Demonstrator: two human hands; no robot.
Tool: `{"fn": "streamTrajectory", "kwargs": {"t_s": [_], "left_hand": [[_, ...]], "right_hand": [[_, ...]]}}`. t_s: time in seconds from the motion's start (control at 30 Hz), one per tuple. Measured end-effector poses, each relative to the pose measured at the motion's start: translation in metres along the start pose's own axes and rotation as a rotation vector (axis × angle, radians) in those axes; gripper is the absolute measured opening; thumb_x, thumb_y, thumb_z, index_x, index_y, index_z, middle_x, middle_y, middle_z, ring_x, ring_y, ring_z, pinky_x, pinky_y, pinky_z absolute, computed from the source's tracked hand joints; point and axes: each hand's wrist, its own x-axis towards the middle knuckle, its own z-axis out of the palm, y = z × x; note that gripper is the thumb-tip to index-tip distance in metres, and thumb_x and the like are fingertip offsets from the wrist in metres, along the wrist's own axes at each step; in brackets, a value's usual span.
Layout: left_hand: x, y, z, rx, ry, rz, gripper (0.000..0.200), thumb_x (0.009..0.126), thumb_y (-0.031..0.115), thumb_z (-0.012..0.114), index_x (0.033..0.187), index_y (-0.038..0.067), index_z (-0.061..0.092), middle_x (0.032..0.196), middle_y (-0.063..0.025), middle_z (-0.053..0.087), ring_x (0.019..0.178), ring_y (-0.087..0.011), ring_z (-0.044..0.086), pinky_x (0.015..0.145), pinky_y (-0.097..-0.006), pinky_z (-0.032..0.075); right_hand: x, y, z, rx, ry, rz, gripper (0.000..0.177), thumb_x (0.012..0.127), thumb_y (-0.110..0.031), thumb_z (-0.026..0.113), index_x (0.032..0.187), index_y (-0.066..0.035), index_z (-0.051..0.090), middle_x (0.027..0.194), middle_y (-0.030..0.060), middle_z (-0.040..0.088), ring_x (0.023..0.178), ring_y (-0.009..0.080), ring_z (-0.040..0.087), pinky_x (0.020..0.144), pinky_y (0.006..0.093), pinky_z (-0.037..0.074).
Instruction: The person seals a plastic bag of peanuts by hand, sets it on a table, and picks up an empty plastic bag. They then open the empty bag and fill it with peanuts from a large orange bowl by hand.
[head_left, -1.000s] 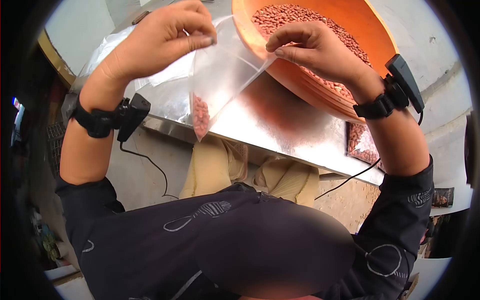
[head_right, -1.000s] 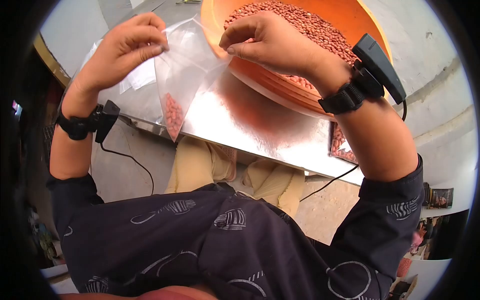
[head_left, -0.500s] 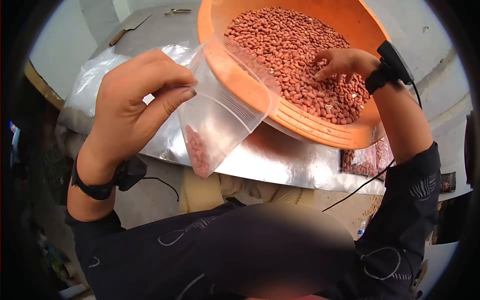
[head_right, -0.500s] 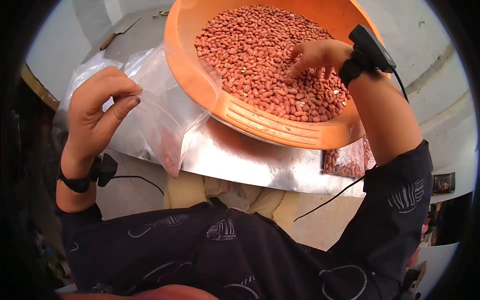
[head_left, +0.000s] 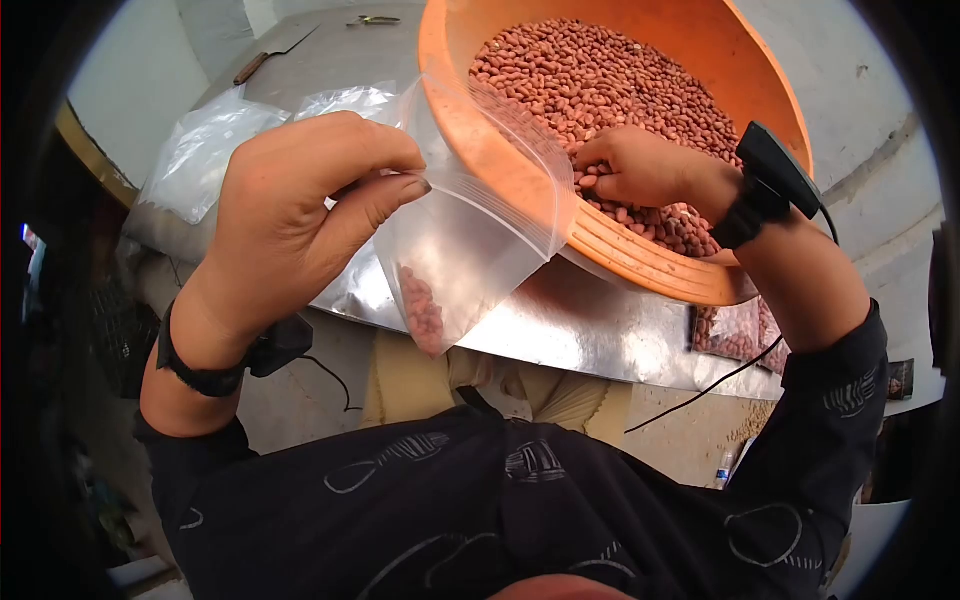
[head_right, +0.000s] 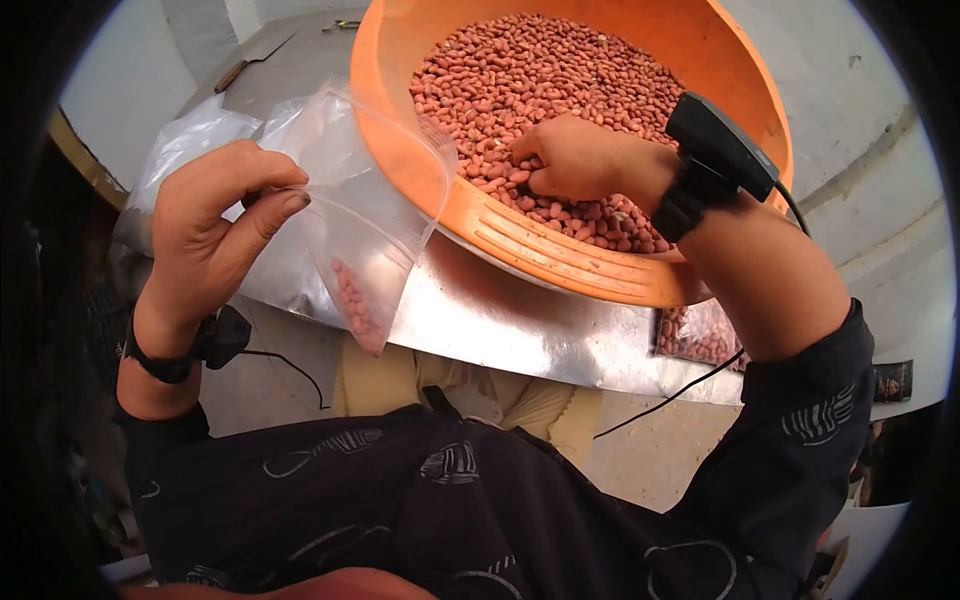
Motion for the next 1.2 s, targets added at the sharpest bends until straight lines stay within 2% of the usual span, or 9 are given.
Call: {"fn": "streamTrajectory", "kwargs": {"t_s": [0.27,0.47,0.53,0.63,0.7,0.9,1.03,1.07,1.2], "left_hand": [[0.003,0.0,0.0,0.062,0.027,0.072,0.009,0.082,0.0,0.069,0.09,0.0,0.064,0.076,-0.0074,0.062,0.063,-0.0167,0.057,0.059,-0.0269,0.045],[0.007,-0.001,0.015,0.038,0.048,0.066,0.008,0.084,0.003,0.069,0.09,0.001,0.064,0.075,-0.0088,0.061,0.065,-0.0192,0.058,0.06,-0.0281,0.046],[0.011,0.0,0.018,0.033,0.053,0.072,0.009,0.084,0.004,0.069,0.092,0.001,0.065,0.076,-0.0096,0.063,0.065,-0.0207,0.059,0.061,-0.0295,0.047],[0.015,0.003,0.019,0.087,0.052,0.091,0.01,0.084,0.005,0.069,0.093,0.001,0.066,0.078,-0.0117,0.065,0.067,-0.0237,0.061,0.062,-0.0315,0.048],[0.013,0.004,0.018,0.09,0.048,0.08,0.01,0.084,0.005,0.069,0.093,0.001,0.066,0.08,-0.0127,0.065,0.069,-0.0251,0.062,0.064,-0.0321,0.049],[0.009,0.007,0.013,0.142,0.02,0.063,0.009,0.084,0.005,0.069,0.092,0.001,0.066,0.081,-0.013,0.066,0.071,-0.0252,0.063,0.066,-0.0317,0.05],[0.011,-0.001,0.005,0.092,0.024,0.029,0.008,0.084,0.004,0.068,0.092,0.001,0.066,0.08,-0.012,0.065,0.069,-0.0239,0.06,0.064,-0.0312,0.049],[0.01,-0.004,0.002,0.084,0.023,0.031,0.008,0.084,0.003,0.068,0.091,0.0,0.065,0.079,-0.0119,0.064,0.068,-0.0236,0.059,0.064,-0.0311,0.048],[0.004,-0.011,-0.015,0.095,0.055,0.066,0.008,0.083,0.003,0.068,0.089,0.0,0.064,0.078,-0.0105,0.063,0.066,-0.0219,0.057,0.062,-0.0302,0.047]], "right_hand": [[-0.013,0.004,-0.033,-0.038,0.19,0.121,0.011,0.08,-0.003,0.06,0.088,-0.002,0.066,0.072,0.008,0.064,0.064,0.0172,0.06,0.06,0.0321,0.049],[-0.021,-0.069,-0.081,0.609,0.435,0.023,0.012,0.09,-0.013,0.062,0.096,-0.003,0.065,0.066,-0.0015,0.056,0.048,0.0027,0.05,0.039,0.0164,0.036],[-0.025,-0.123,-0.096,0.702,0.348,0.128,0.016,0.093,-0.015,0.059,0.095,-0.001,0.065,0.078,0.0058,0.062,0.065,0.0118,0.06,0.056,0.0223,0.048],[-0.017,-0.144,-0.083,0.731,0.241,-0.03,0.012,0.09,-0.015,0.063,0.096,-0.004,0.065,0.068,-0.0018,0.056,0.048,0.0031,0.05,0.038,0.0169,0.035],[0.0,-0.146,-0.066,0.772,0.198,0.041,0.014,0.088,-0.017,0.066,0.094,-0.004,0.066,0.068,-0.0019,0.055,0.047,0.0043,0.049,0.037,0.0183,0.033],[0.023,-0.145,-0.04,0.784,0.143,0.08,0.032,0.083,-0.018,0.072,0.109,0.0,0.068,0.084,0.0056,0.063,0.069,0.0143,0.059,0.059,0.0291,0.049],[0.021,-0.152,-0.054,0.796,0.035,0.033,0.026,0.092,-0.021,0.064,0.109,-0.001,0.067,0.09,0.0039,0.065,0.075,0.0113,0.063,0.065,0.0271,0.053],[0.017,-0.154,-0.063,0.817,-0.055,0.048,0.034,0.09,-0.017,0.061,0.119,0.0,0.062,0.098,0.0083,0.066,0.081,0.0203,0.065,0.075,0.0328,0.056],[0.029,-0.156,-0.066,0.743,-0.112,0.011,0.029,0.094,-0.02,0.06,0.117,-0.002,0.063,0.101,0.0069,0.066,0.086,0.0165,0.067,0.074,0.0298,0.054]]}}
